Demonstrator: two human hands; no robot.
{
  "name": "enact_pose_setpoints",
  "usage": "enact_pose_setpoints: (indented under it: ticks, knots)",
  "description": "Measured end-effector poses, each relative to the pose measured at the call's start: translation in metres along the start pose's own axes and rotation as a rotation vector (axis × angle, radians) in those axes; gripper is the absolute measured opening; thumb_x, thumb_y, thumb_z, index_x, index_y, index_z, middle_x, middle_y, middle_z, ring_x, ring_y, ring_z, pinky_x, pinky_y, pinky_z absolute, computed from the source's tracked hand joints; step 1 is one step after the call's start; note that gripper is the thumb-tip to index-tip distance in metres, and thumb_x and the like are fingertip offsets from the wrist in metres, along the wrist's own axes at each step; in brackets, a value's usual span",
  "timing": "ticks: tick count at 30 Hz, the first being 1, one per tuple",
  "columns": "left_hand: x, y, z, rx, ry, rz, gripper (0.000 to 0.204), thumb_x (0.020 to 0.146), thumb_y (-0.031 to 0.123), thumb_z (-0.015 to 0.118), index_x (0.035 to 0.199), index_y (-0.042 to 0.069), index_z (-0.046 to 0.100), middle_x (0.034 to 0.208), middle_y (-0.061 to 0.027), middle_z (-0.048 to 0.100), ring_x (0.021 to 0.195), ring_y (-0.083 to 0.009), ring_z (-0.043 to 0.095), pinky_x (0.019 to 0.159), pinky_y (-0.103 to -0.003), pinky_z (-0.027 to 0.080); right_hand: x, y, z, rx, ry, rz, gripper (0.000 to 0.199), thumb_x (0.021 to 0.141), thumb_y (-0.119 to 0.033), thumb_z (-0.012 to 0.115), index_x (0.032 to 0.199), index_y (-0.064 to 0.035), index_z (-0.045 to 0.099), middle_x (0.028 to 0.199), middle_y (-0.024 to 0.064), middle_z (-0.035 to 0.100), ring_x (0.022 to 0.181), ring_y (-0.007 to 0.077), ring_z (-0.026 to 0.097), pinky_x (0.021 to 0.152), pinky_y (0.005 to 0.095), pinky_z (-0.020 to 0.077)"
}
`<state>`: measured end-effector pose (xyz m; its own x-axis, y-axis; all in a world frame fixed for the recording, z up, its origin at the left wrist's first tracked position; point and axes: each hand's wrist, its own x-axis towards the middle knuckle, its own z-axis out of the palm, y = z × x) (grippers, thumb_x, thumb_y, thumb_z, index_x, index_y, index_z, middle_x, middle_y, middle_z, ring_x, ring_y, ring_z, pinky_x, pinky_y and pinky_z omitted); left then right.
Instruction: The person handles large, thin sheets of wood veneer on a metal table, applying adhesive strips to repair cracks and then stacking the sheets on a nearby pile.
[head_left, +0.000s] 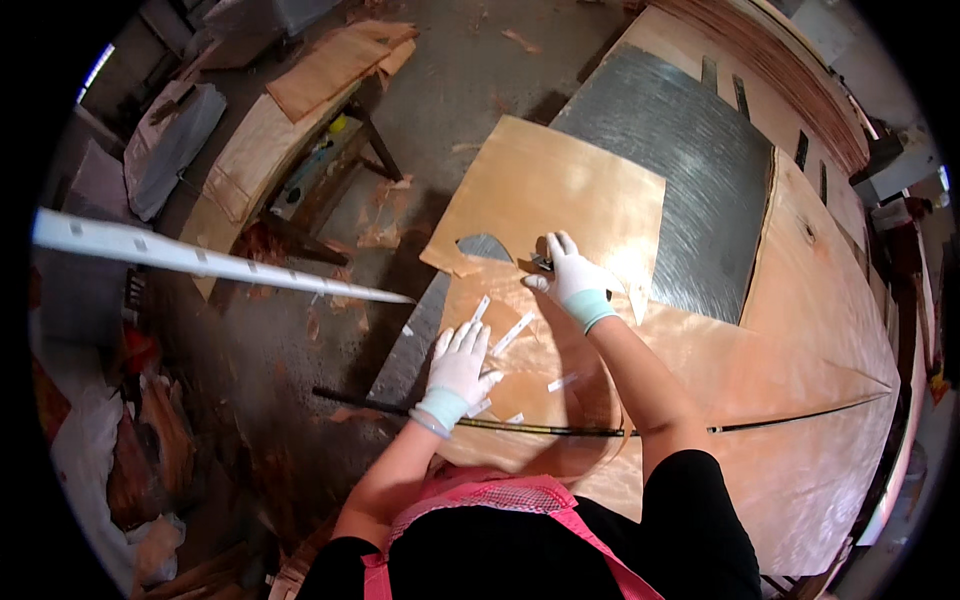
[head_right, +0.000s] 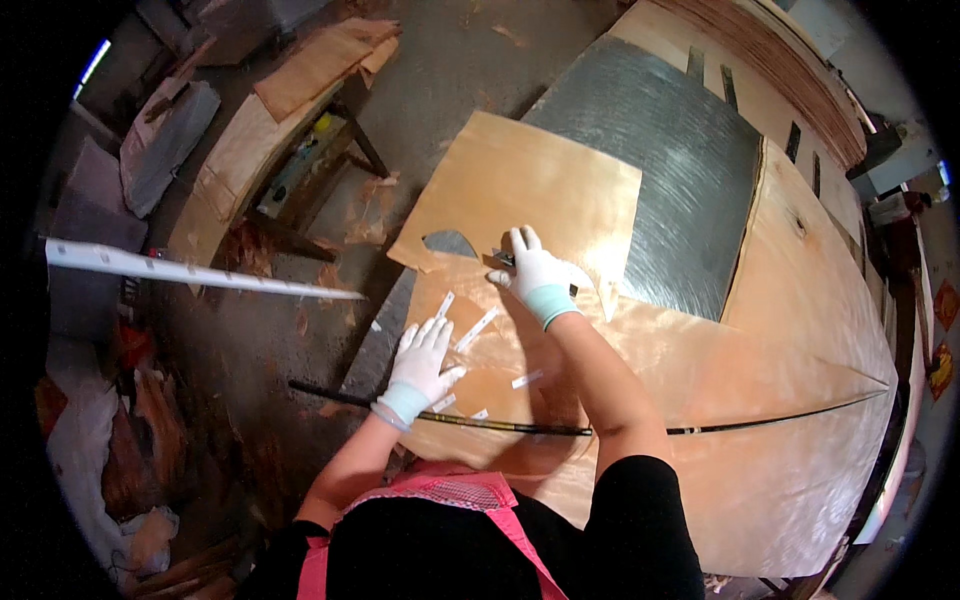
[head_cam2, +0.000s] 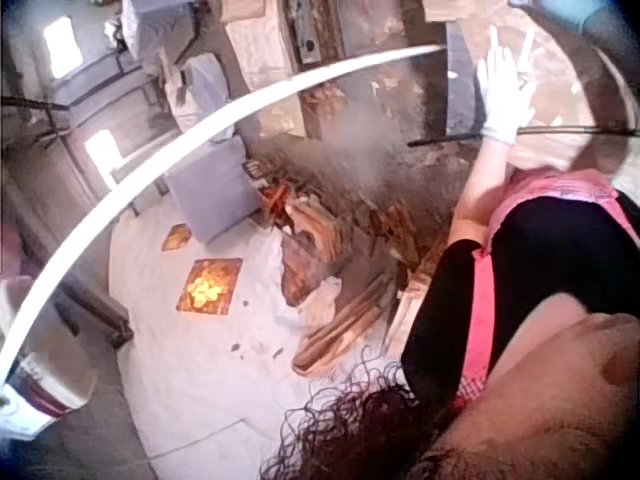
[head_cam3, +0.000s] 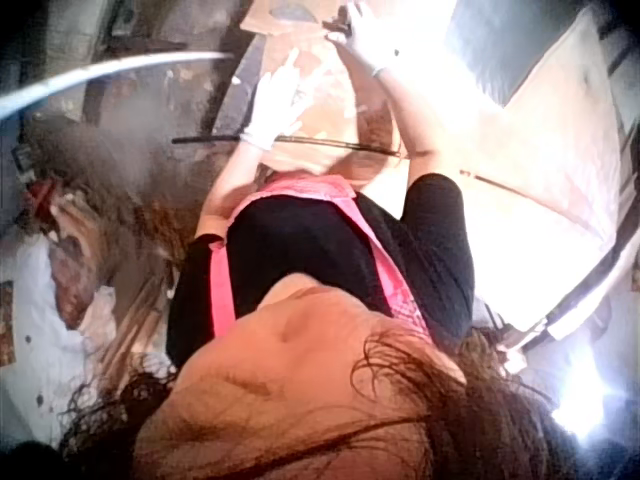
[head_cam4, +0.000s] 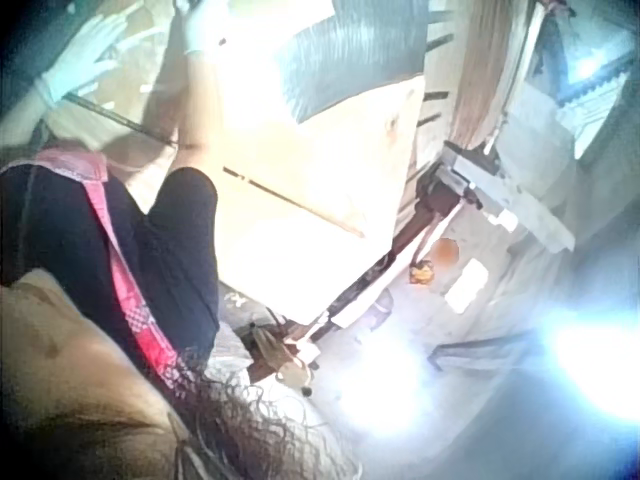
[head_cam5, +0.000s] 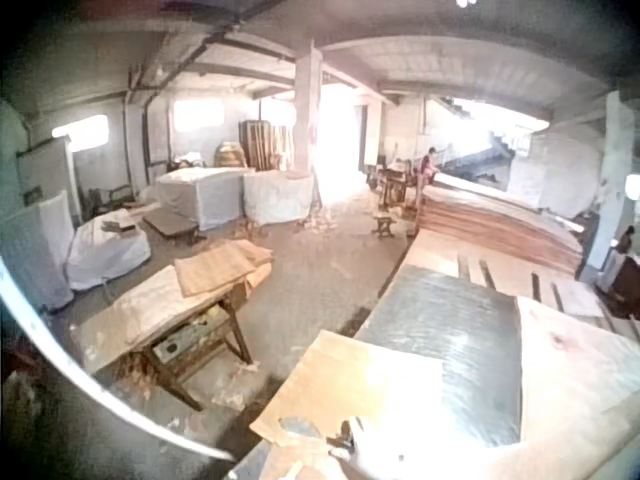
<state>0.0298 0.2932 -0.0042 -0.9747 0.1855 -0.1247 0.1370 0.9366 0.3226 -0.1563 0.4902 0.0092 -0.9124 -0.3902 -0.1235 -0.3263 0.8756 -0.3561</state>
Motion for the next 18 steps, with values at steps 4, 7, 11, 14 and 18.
enact_pose_setpoints:
  ticks: [4,7,11,14,18]
  knots:
    - [-0.003,-0.011,-0.005,-0.152,0.11,-0.066,0.068,0.084,0.037,0.067,0.137,-0.001,0.048,0.135,-0.0218,0.053,0.132,-0.0348,0.043,0.115,-0.047,0.025,0.019,-0.007,-0.007,-0.066,-0.013,-0.038,0.037,0.086,-0.034,0.066,0.118,-0.0153,0.061,0.126,0.0103,0.057,0.104,0.0323,0.064,0.085,0.0436,0.0536]
    - [-0.006,-0.017,-0.006,-0.261,0.311,-0.1,0.05,0.083,0.024,0.067,0.125,0.0,0.058,0.124,-0.0209,0.06,0.125,-0.0357,0.05,0.113,-0.047,0.031,0.027,0.006,0.011,-0.132,0.104,-0.123,0.017,0.089,-0.022,0.059,0.103,-0.0152,0.066,0.112,0.0079,0.061,0.096,0.0297,0.066,0.078,0.045,0.055]
    - [-0.004,-0.019,-0.027,-0.182,0.537,-0.034,0.044,0.08,0.016,0.066,0.121,-0.001,0.06,0.128,-0.0194,0.058,0.126,-0.0355,0.049,0.112,-0.051,0.032,0.017,0.0,-0.01,-0.125,0.213,-0.186,0.019,0.089,-0.014,0.052,0.104,-0.0156,0.062,0.107,0.0083,0.063,0.094,0.0296,0.067,0.076,0.045,0.0551]
    - [-0.003,-0.005,-0.066,0.094,0.666,0.012,0.062,0.077,0.025,0.075,0.129,0.001,0.052,0.138,-0.0209,0.049,0.134,-0.0399,0.041,0.114,-0.057,0.026,-0.024,-0.031,-0.046,-0.219,0.18,-0.23,0.016,0.09,-0.016,0.052,0.105,-0.0158,0.059,0.1,0.0073,0.064,0.083,0.0265,0.07,0.065,0.043,0.056]
    - [0.009,0.013,-0.119,0.3,0.41,0.068,0.103,0.063,0.045,0.083,0.144,0.001,0.038,0.155,-0.0197,0.029,0.146,-0.0419,0.019,0.119,-0.058,0.011,-0.102,-0.064,-0.071,-0.222,0.163,-0.362,0.02,0.089,-0.018,0.054,0.109,-0.0138,0.055,0.105,0.0063,0.062,0.082,0.0254,0.07,0.062,0.0416,0.0557]
